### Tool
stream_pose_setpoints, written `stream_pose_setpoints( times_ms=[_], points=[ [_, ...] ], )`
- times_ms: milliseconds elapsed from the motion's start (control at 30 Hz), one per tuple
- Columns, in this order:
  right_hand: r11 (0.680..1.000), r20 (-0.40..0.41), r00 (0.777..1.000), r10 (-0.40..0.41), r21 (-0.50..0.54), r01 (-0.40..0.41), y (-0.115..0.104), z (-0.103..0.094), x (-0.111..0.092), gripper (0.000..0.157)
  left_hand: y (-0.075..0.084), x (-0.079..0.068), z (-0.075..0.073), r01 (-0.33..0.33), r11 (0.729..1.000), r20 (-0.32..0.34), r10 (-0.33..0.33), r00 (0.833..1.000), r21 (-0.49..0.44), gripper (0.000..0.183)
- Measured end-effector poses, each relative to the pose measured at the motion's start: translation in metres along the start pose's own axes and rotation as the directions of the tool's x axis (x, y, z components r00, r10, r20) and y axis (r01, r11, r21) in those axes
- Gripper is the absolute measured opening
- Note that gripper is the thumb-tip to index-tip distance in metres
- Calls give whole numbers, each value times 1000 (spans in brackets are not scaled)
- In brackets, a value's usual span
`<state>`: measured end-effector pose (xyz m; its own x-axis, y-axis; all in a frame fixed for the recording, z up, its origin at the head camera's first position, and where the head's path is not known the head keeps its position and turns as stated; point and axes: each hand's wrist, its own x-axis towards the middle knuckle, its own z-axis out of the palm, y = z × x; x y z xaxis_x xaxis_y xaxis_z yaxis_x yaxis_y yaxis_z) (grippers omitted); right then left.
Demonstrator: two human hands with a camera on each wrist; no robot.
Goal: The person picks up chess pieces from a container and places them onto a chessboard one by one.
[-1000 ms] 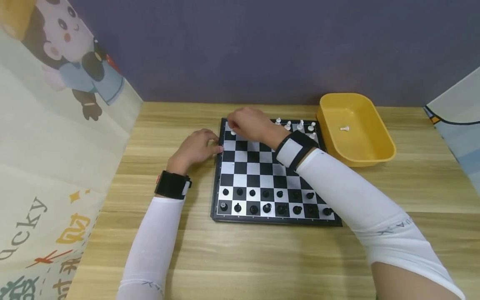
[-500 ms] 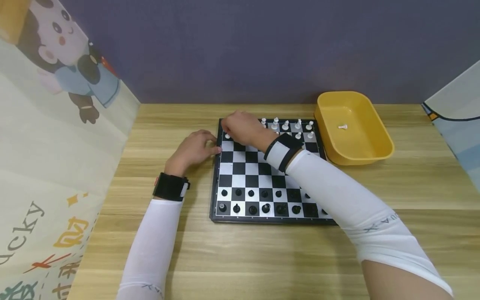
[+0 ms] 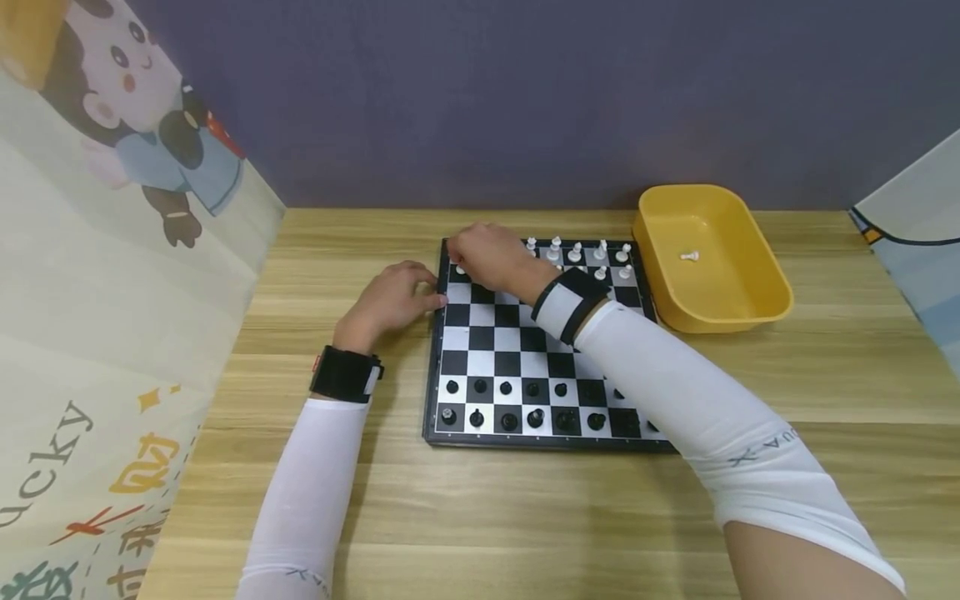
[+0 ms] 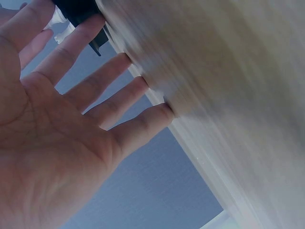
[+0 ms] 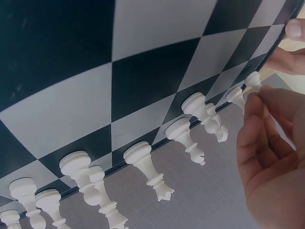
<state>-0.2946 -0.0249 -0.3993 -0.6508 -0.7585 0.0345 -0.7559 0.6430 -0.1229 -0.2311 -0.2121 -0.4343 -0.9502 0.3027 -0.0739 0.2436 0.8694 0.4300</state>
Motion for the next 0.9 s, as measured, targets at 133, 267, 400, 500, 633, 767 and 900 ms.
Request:
stream_pose_setpoints(
  times_ms=[133, 267, 400, 500, 633, 767, 900],
  points=[
    [1000, 7, 1000, 0, -1, 0, 1, 2, 1, 15, 0, 0, 0, 0, 1000, -3, 0, 1000, 0, 45],
    [1000, 13, 1000, -3, -7, 3, 0, 3, 1, 14, 0, 0, 0, -2, 1000, -2, 2, 1000, -2, 45],
    [1000, 10, 1000, -10, -7, 10, -1, 4, 0, 15, 0, -1, 0, 2, 1000, 0, -2, 1000, 1, 45],
    [1000, 19, 1000, -13, -3, 13, -2, 2, -1, 19, 0, -1, -1, 5, 1000, 1, -5, 1000, 3, 46],
    [1000, 30, 1000, -1, -10, 1, -5, -4, -4, 25, 0, -1, -1, 2, 1000, -1, -2, 1000, 1, 45],
    [1000, 9, 1000, 2, -4, -2, -6, -16, -9, 23, 0, -2, -1, 4, 1000, -1, -4, 1000, 3, 45],
    [999, -33, 999, 18, 38, -17, -1, -30, -17, 16, 1, -2, -1, 14, 1000, 2, -14, 1000, 0, 46]
  ],
)
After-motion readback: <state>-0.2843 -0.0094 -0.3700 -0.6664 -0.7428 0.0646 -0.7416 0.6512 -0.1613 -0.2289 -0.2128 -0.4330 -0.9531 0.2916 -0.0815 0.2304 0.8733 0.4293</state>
